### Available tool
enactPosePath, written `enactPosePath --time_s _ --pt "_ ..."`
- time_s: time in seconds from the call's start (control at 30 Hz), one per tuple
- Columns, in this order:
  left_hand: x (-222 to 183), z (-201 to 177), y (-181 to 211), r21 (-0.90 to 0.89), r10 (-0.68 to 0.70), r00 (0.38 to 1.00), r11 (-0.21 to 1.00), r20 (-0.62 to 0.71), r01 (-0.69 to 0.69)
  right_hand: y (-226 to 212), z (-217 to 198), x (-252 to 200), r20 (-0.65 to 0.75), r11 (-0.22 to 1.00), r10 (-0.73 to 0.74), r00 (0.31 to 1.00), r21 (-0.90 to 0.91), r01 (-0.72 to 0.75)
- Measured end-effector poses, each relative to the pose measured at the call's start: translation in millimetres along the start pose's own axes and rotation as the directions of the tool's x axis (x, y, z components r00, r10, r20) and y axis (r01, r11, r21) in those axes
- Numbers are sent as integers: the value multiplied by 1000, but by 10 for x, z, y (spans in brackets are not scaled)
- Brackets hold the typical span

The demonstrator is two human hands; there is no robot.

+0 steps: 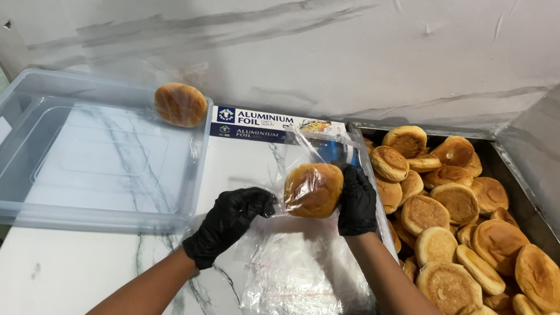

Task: Packaging individual buns into plastic bags and sealing them with a tape dispenser.

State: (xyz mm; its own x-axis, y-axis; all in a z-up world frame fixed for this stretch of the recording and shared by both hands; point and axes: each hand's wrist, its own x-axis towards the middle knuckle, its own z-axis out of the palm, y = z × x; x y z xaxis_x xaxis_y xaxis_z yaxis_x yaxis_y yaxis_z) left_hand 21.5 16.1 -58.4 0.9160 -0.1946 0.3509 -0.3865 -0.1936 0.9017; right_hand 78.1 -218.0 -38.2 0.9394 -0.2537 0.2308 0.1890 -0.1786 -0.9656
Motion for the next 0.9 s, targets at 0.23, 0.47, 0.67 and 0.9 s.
enactPosePath --time_s 0.23,0.47,0.67,0.9 --pt "105 211 -211 -571 -238 968 786 75 238 103 84 -171 29 1000 -6 1000 4 6" --pt "72 424 -264 -576 -159 986 802 45 156 113 56 -127 95 999 -7 995 42 3" --pt "111 551 -430 -673 -327 945 695 19 254 -27 104 -200 143 999 -29 989 43 23" --pt "120 -65 184 -647 -407 913 693 15 320 158 -66 180 279 894 258 925 295 -338"
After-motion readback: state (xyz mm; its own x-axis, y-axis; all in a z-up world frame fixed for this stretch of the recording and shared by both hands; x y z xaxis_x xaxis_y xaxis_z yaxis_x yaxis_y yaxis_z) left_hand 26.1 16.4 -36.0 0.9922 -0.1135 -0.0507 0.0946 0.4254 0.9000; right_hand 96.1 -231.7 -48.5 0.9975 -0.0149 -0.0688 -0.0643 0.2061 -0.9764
